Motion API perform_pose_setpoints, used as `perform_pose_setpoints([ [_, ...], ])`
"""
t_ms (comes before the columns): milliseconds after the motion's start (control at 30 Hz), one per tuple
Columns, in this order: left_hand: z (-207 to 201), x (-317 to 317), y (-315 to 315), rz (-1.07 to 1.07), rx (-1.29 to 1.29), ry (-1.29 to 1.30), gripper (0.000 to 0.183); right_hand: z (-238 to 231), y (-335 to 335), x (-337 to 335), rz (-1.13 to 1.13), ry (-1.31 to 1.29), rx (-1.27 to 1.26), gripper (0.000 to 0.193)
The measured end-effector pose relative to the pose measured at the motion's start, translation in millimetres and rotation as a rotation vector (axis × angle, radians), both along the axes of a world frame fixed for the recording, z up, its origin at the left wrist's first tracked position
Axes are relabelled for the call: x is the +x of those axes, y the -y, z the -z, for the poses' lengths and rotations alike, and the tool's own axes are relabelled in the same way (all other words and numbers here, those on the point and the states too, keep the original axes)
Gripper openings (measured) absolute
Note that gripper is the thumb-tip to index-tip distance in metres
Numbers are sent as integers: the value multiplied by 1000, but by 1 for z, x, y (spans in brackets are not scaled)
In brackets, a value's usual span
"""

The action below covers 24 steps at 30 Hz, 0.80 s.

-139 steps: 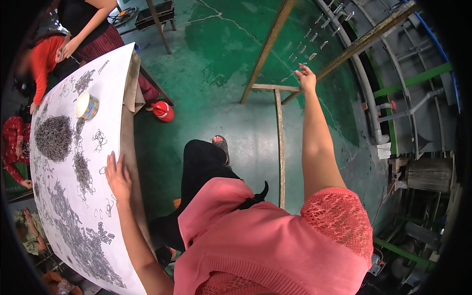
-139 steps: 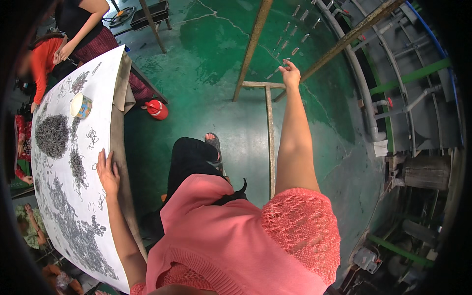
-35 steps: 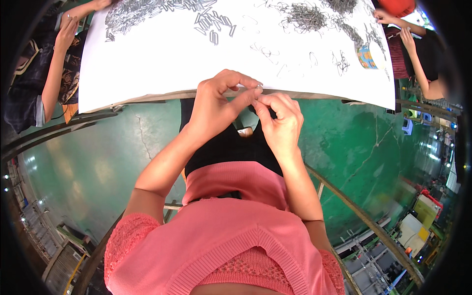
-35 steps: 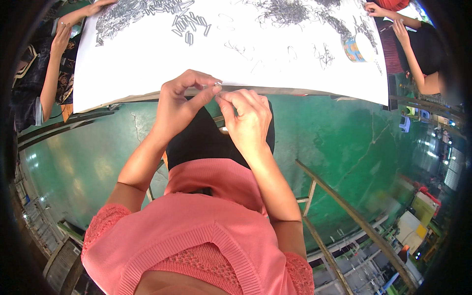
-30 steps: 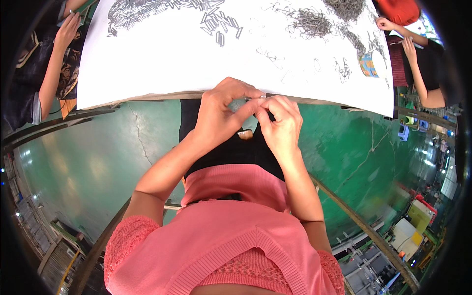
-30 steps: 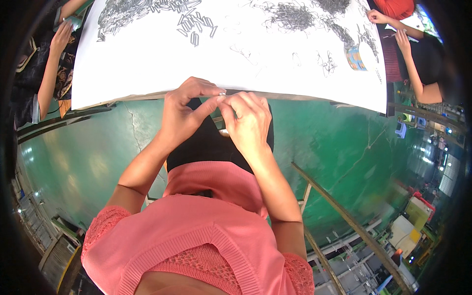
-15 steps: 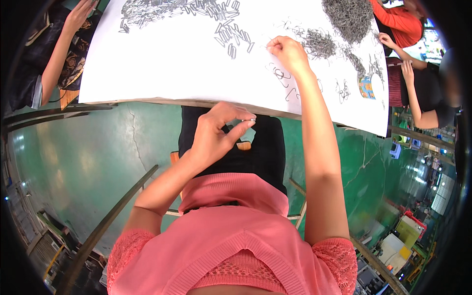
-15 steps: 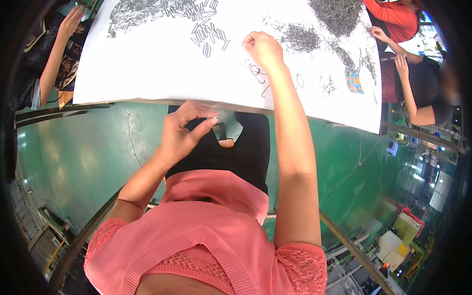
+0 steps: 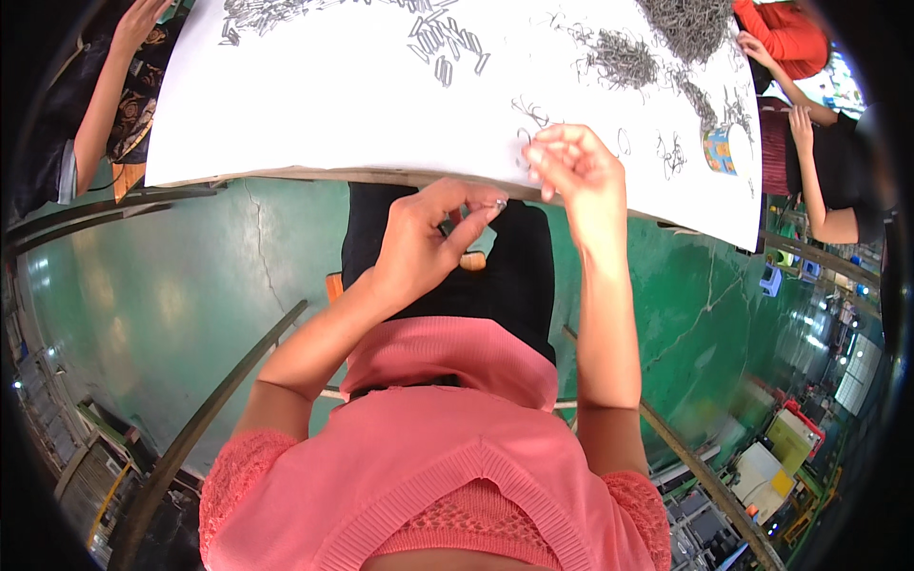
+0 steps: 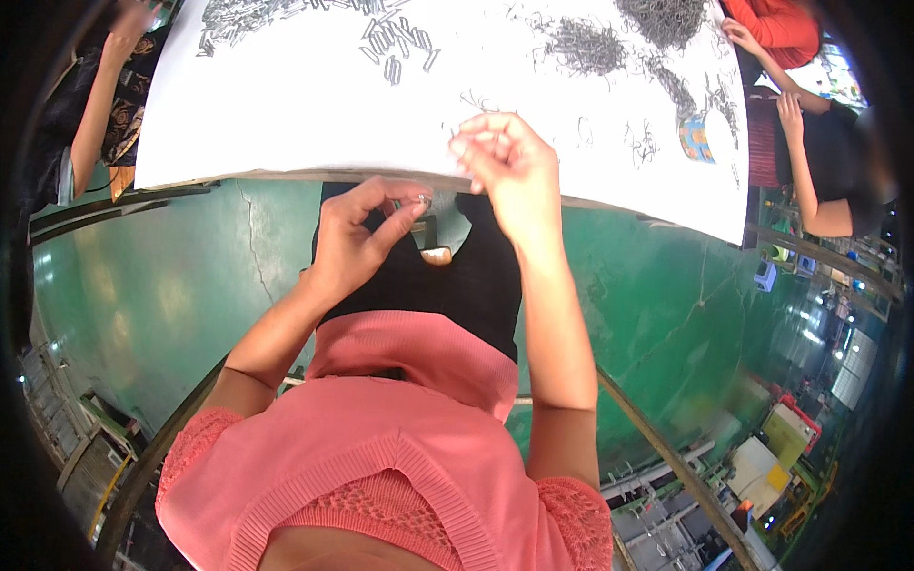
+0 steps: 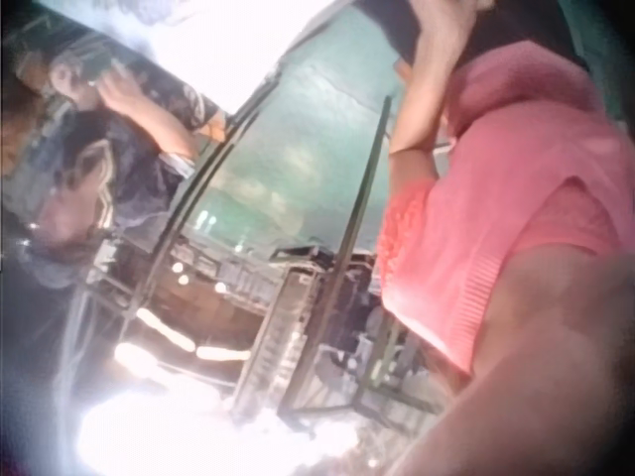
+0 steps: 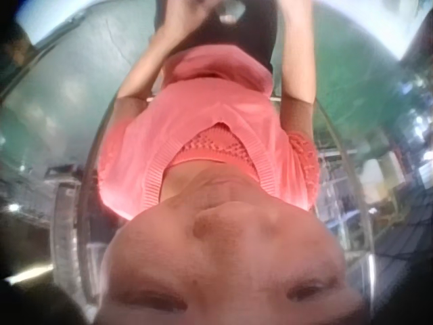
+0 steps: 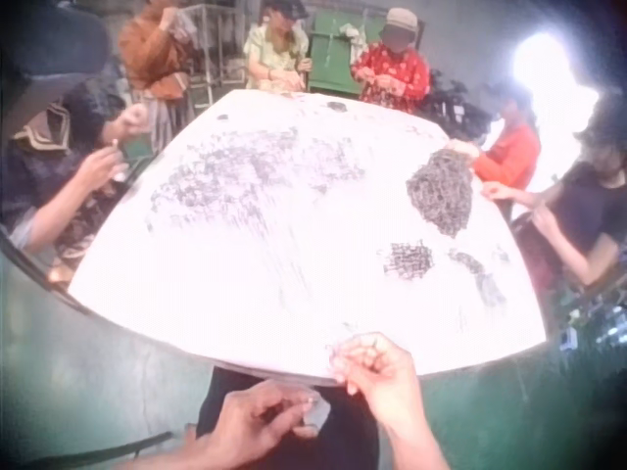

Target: The person sits at a table and links individual metal paperclips together by hand to form a long chain. They repeatedly pick up loose clips from a pile on the table, interlock them with the growing chain, and occasionally hang the completed chain on a nearby metal rack.

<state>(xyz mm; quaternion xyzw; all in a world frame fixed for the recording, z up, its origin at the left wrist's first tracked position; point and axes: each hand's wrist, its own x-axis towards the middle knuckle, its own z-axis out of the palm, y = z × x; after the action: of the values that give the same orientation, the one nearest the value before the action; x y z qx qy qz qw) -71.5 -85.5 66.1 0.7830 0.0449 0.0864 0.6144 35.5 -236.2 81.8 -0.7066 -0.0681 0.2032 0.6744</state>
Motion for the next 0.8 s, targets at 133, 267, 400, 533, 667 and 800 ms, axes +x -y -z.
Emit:
perform_pose_setpoints([
  [133, 3, 4, 5, -53, -4, 80, 20, -10, 8, -45, 98, -117, 290, 24],
  [267, 0, 6, 10, -96, 43, 134, 25, -8, 2, -56, 208, -82, 295, 19],
  [400, 4, 5, 12, -77, 137, 229, 27, -2, -4, -60, 278, 11, 363, 20],
  [533, 9, 6, 13, -33, 16, 230, 30, -1, -7, -67, 313, 164, 417, 19],
  [667, 27, 44, -27, -35, 263, 317, 30, 0, -3, -71, 314, 264, 437, 21],
  [800, 52, 123, -76, -245, 645, 253, 33, 2, -2, -74, 312, 272, 415, 22],
])
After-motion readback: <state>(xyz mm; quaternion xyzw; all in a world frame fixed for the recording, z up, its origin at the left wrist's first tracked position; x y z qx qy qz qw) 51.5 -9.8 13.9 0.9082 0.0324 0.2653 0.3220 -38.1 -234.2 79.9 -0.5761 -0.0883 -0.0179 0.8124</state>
